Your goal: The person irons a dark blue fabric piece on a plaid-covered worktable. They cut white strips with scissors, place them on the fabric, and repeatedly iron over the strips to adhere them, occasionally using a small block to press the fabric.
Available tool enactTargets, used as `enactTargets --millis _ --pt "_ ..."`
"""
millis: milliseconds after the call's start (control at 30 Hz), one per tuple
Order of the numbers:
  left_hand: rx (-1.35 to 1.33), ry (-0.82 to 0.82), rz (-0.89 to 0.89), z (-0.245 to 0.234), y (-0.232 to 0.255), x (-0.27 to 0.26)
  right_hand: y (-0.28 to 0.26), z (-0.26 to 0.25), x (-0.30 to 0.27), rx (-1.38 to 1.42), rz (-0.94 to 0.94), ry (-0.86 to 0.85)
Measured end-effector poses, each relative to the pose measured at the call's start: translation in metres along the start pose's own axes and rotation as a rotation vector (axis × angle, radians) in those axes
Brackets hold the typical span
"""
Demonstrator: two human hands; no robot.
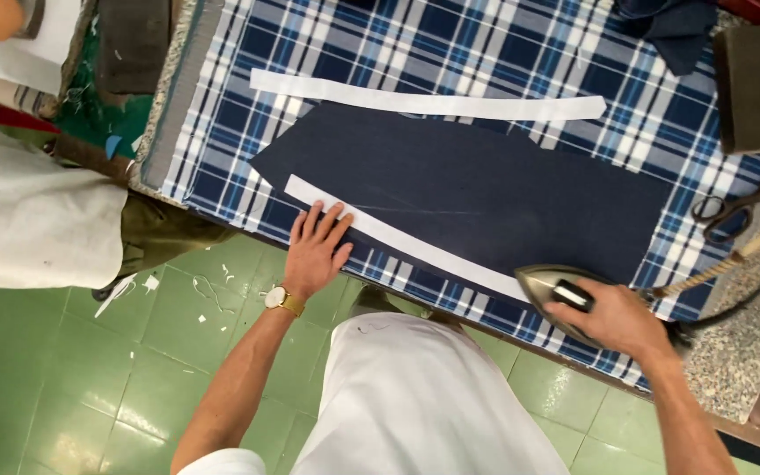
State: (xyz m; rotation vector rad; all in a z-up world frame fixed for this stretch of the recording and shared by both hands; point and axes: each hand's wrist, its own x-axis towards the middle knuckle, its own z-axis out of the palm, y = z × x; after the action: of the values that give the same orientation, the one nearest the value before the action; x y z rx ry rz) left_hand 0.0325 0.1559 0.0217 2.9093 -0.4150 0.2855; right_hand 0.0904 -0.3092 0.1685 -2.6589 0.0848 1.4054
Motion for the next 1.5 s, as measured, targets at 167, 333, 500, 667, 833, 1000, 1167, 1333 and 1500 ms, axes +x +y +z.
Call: enactTargets --millis 167,333,500,667,833,1000,1167,1333,1500 --pt "0.044 -0.010 -0.034 0.017 -0.006 -0.005 -0.101 -0.008 -0.024 0.144 -0.209 0.058" --pt "0.002 -0.032 -0.036 0.016 -0.011 -0.004 -0.186 -0.017 -0.016 0.178 -0.382 0.034" --pt "-0.073 -0.037 -0.021 0.016 -0.034 -0.008 -0.239 -0.018 0.013 0.164 -0.513 0.056" --pt "-0.064 -0.111 -0.076 0.003 -0.062 -0.005 -0.273 -0.020 0.024 0.094 -0.552 0.026" --pt "-0.035 -0.073 -0.141 -0.007 -0.089 -0.002 -0.307 -0.023 0.035 0.064 -0.601 0.040" --pt "-0.031 -0.078 -0.150 -0.006 -0.103 -0.001 -0.342 -0.031 0.039 0.037 -0.677 0.049" --pt "-0.055 -0.070 -0.170 -0.007 -0.116 0.001 -0.361 -0.028 0.052 0.037 -0.706 0.062" --pt "-0.077 -0.049 -0.158 -0.002 -0.123 -0.003 -0.376 -0.034 0.052 0.002 -0.751 0.079" --pt "-0.006 -0.110 -0.182 -0.012 -0.121 0.002 -0.378 -0.035 0.041 0.082 -0.722 0.093"
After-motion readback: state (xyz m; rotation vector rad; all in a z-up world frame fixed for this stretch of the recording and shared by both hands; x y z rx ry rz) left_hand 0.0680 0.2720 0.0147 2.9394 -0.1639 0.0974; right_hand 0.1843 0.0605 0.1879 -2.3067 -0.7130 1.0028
